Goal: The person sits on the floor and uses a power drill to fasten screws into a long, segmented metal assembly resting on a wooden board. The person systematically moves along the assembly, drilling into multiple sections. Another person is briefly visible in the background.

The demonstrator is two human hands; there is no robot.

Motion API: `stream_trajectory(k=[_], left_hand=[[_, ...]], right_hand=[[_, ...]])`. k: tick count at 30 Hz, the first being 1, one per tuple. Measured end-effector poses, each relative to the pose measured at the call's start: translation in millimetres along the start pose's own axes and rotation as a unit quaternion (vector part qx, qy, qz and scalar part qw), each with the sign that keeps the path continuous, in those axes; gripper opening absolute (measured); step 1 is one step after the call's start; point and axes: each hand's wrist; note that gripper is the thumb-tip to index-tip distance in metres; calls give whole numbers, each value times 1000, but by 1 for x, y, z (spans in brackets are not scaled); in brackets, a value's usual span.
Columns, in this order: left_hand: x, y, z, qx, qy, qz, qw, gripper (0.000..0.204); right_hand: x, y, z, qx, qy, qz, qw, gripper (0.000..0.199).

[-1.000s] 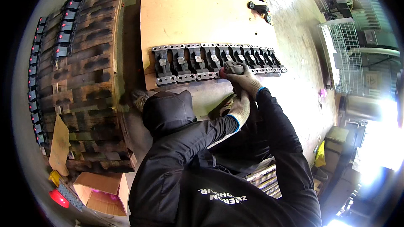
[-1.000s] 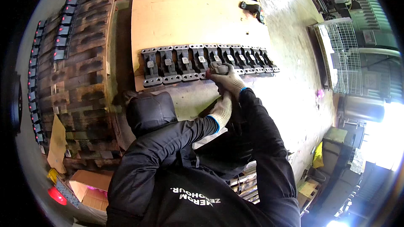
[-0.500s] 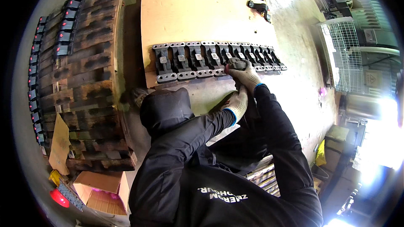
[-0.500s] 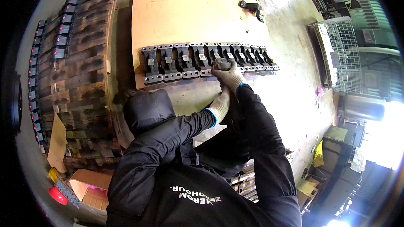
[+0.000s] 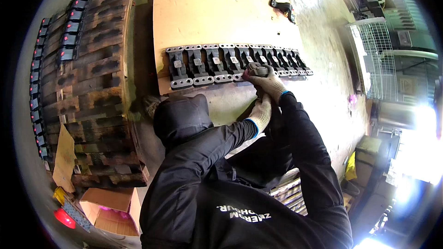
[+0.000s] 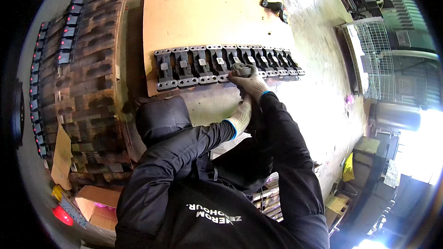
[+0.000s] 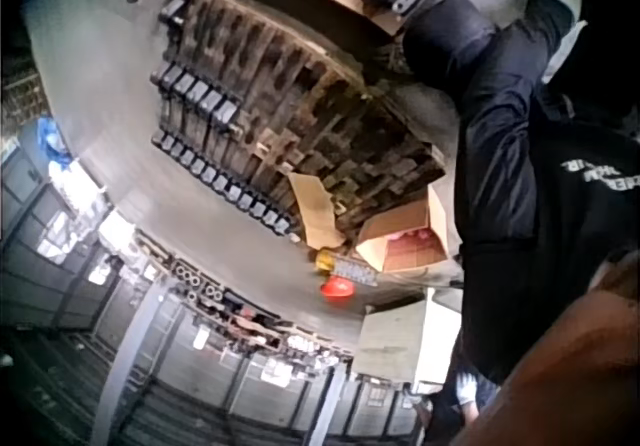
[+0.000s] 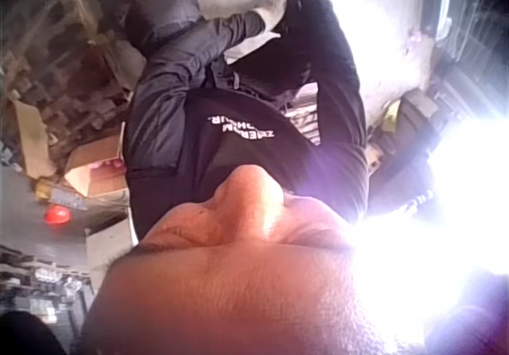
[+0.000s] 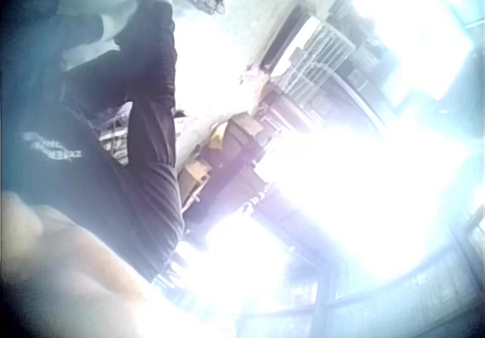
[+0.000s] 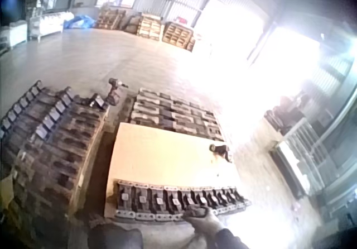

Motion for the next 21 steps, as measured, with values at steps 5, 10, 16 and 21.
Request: stream_trajectory(k=[5, 10, 16, 21], left_hand=[[-7, 8, -2, 10, -7, 10, 1000, 86], [-7, 12, -15, 23, 2, 37, 999, 85], [8, -7, -29, 32, 351, -121, 928, 77], [1, 34, 8, 24, -147, 85, 985, 96]], right_hand=[[1, -12, 25, 17, 39, 57, 997, 108], [-5, 13, -2, 10, -75, -45, 996, 101], [-8, 3, 4, 15, -27, 16, 999, 103], [-1, 6, 0, -9, -92, -44, 995, 109]])
Point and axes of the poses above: each hand's wrist, its own y-axis away from the middle knuckle, its own x-axis out of the back of the hand, z = x × y, and after that the axes turned 10 degrees about x, right-handed
